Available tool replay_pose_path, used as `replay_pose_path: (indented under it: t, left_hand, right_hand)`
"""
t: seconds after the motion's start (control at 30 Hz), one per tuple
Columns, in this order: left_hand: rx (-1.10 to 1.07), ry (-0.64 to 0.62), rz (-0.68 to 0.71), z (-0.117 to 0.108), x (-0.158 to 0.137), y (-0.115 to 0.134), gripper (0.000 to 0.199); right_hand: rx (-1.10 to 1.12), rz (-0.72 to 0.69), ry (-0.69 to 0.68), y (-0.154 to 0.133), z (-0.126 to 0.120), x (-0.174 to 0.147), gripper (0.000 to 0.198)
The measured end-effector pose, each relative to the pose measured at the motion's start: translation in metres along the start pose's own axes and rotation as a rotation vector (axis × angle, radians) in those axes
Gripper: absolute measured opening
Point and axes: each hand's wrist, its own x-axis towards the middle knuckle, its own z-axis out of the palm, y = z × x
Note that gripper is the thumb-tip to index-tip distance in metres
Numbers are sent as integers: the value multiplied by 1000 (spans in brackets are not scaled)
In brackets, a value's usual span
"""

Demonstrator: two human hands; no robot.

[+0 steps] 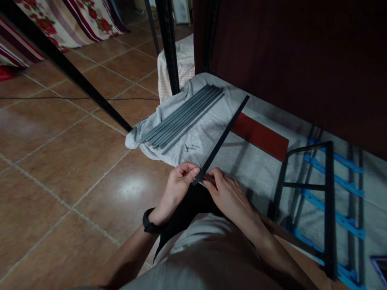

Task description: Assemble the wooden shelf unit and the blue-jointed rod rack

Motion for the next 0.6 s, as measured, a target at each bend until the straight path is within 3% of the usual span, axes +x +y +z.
replay_pose_path:
  t: [0.1,0.43,0.6]
  left_hand:
    - [14,-36,40,-1,-2,2,33]
    - [119,-96,100,-2,3,-5,37]
    - [177,-141,243,-7,4,-8,33]
  right_hand:
    - [-7,-60,-18,0,-1,2,14]
    - [5,-58,-28,2,-3,2,15]
    - [19,-74,-27,4,-3,3,14]
